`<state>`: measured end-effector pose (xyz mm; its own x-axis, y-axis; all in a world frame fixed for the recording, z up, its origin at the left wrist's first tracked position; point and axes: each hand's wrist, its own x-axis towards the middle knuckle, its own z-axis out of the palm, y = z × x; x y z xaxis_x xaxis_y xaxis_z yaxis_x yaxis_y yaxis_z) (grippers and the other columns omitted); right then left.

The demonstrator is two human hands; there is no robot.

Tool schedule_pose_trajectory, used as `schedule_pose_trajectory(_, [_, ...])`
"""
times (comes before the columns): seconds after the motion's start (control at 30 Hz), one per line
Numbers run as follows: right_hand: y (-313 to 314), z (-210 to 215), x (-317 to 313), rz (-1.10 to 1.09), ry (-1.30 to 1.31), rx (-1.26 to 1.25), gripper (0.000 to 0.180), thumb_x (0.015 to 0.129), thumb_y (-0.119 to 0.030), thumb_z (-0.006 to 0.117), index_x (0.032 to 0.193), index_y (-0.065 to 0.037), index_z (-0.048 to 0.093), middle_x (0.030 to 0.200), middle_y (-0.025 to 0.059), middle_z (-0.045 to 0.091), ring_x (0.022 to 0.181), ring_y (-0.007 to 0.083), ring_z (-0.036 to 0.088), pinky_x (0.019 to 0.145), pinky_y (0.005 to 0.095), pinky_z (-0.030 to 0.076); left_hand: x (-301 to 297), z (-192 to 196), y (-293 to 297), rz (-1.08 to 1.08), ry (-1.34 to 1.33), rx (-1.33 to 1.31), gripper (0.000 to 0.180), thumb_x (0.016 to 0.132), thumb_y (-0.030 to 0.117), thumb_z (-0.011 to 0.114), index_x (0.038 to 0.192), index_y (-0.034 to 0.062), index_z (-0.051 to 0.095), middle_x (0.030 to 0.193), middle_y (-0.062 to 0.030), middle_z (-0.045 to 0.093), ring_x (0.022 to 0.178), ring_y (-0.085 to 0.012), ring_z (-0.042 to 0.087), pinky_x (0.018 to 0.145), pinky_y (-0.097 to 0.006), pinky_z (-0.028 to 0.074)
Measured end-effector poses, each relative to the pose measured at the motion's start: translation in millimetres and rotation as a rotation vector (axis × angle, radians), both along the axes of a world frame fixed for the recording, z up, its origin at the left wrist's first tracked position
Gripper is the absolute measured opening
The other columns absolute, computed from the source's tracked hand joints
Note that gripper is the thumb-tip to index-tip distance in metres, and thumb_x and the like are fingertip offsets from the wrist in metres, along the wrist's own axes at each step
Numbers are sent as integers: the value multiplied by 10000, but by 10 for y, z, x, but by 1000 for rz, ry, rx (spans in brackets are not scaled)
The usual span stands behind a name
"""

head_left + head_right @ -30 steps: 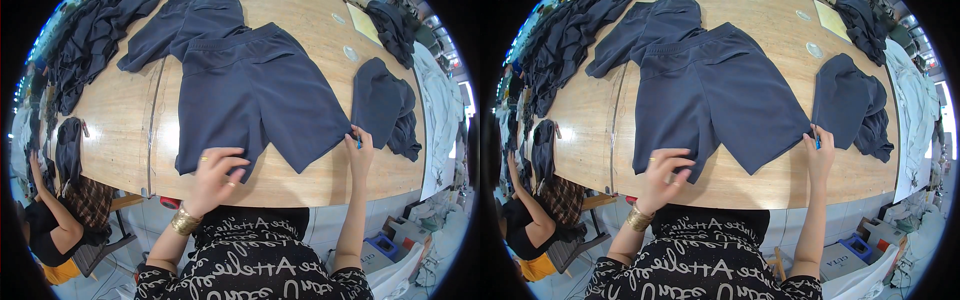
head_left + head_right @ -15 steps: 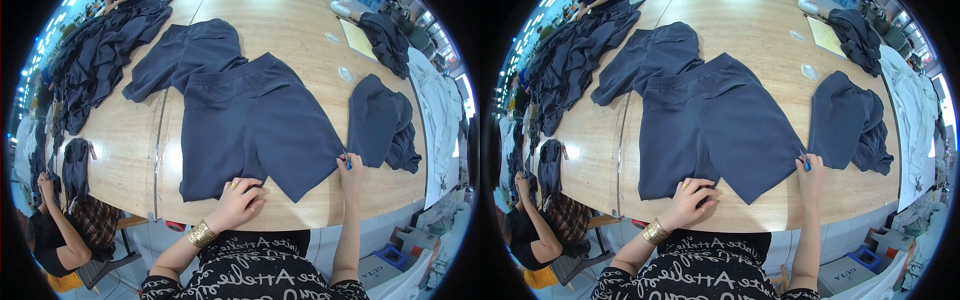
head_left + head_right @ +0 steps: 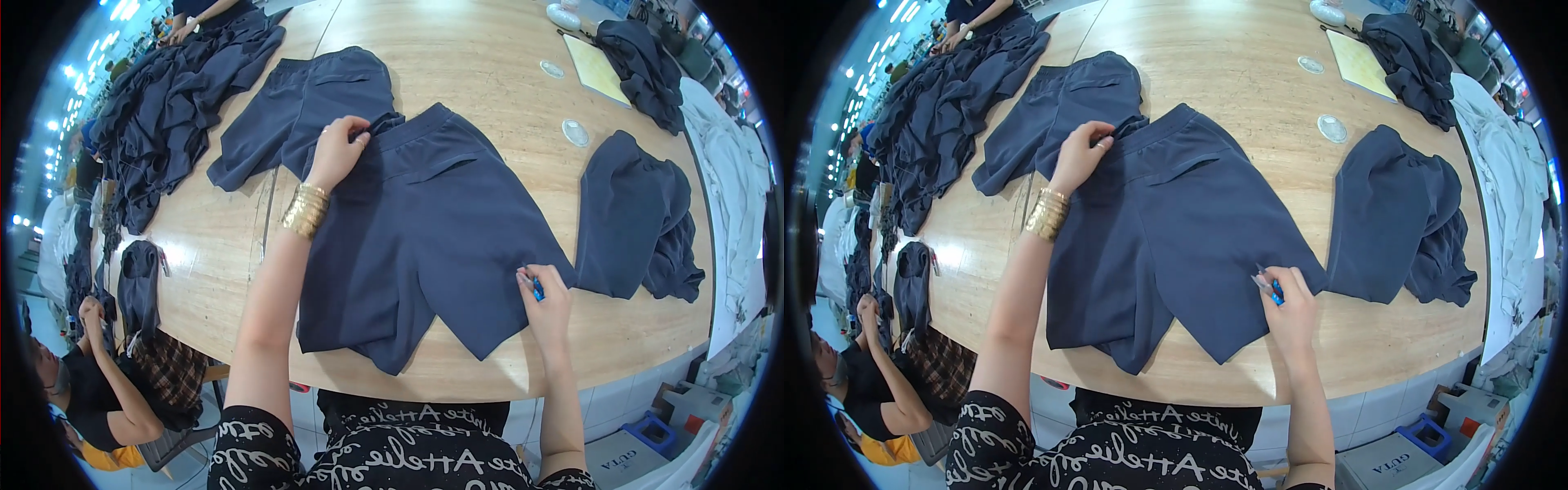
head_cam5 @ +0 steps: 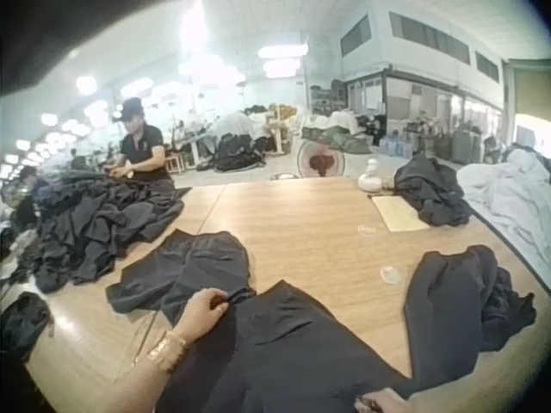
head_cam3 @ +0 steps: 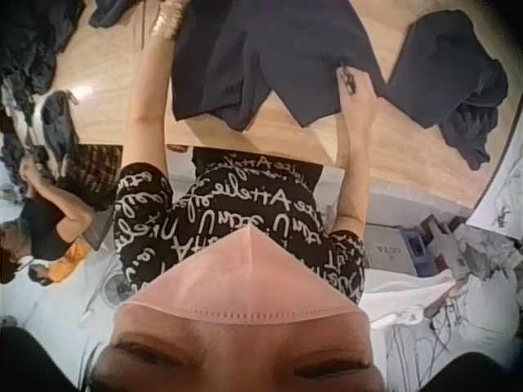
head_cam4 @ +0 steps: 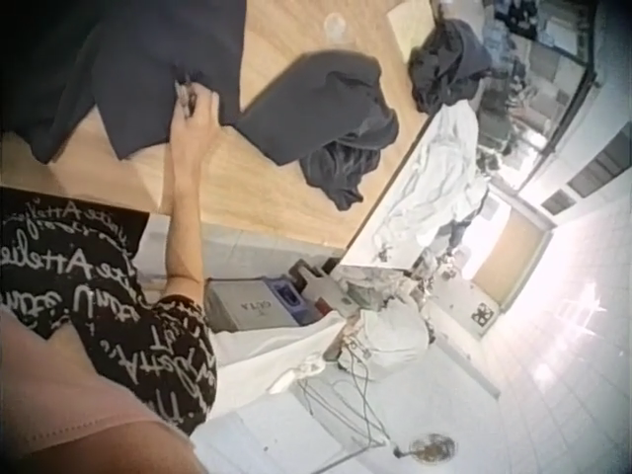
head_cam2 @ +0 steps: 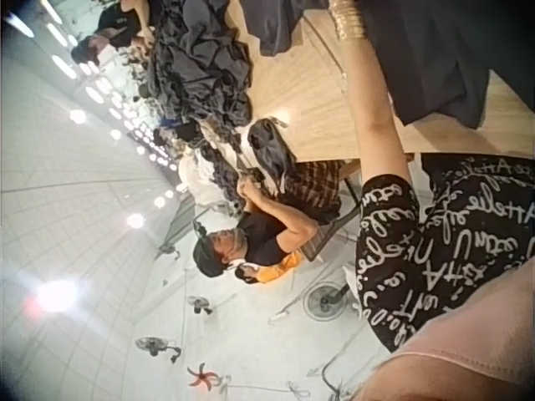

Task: Inspecting and trimming loose threads from athletic shorts in a garment factory setting.

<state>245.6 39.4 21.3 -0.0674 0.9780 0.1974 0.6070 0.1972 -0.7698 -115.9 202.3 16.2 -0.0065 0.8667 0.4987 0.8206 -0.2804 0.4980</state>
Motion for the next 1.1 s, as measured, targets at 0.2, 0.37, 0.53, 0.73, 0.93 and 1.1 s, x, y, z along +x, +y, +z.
schedule_pose_trajectory(0.2, [-35, -148, 132, -11, 13, 15, 165, 725, 13, 670, 871, -8, 594, 728, 101, 563, 623, 242, 561, 565, 295, 434, -20, 396, -49, -125, -33, -671, 237, 835, 244, 650, 911, 20, 661, 800, -83, 651, 773, -137, 605, 718, -252, 460])
schedule_pose_trajectory(0.37, [5, -2, 60, 26, 109, -181, 95, 807, -29, 643, 885, 4, 599, 712, 42, 579, 633, 118, 543, 570, 242, 418, 227, 459, -737, -356, -546, -800, 204, 925, 211, 547, 897, 16, 600, 815, 61, 543, 780, -22, 455, 726, -188, 389])
schedule_pose_trajectory(0.53, [-252, 489, -304, 215, 625, -657, 158, 905, -133, 565, 1008, -25, 614, 729, 19, 589, 536, 56, 522, 511, 193, 408, 574, 779, -1625, -291, -978, -775, 121, 942, 163, 521, 910, 48, 540, 838, 71, 510, 802, -2, 442, 741, -162, 376])
schedule_pose_trajectory(0.73, [-412, 856, -763, 559, 725, -874, 260, 968, -165, 423, 1056, 43, 551, 715, 125, 642, 553, 155, 640, 518, 210, 480, 706, 800, -2126, -231, -1197, -629, 48, 877, 38, 585, 890, 45, 540, 833, 44, 550, 798, -12, 493, 734, -167, 404])
schedule_pose_trajectory(0.93, [-487, 887, -804, 524, 587, -850, 311, 970, -276, 454, 983, 10, 578, 697, 95, 634, 582, 140, 646, 542, 226, 503, 745, 818, -2301, -233, -1175, -580, 146, 809, 5, 659, 890, 44, 544, 828, 31, 578, 757, -16, 520, 684, -162, 413])
schedule_pose_trajectory(1.1, [-474, 938, -797, 541, 504, -851, 300, 969, -265, 455, 973, 3, 588, 680, 84, 630, 577, 131, 640, 523, 224, 493, 731, 797, -2339, -233, -1143, -550, 179, 783, 7, 690, 884, 48, 548, 807, 35, 574, 730, -9, 512, 647, -152, 399])
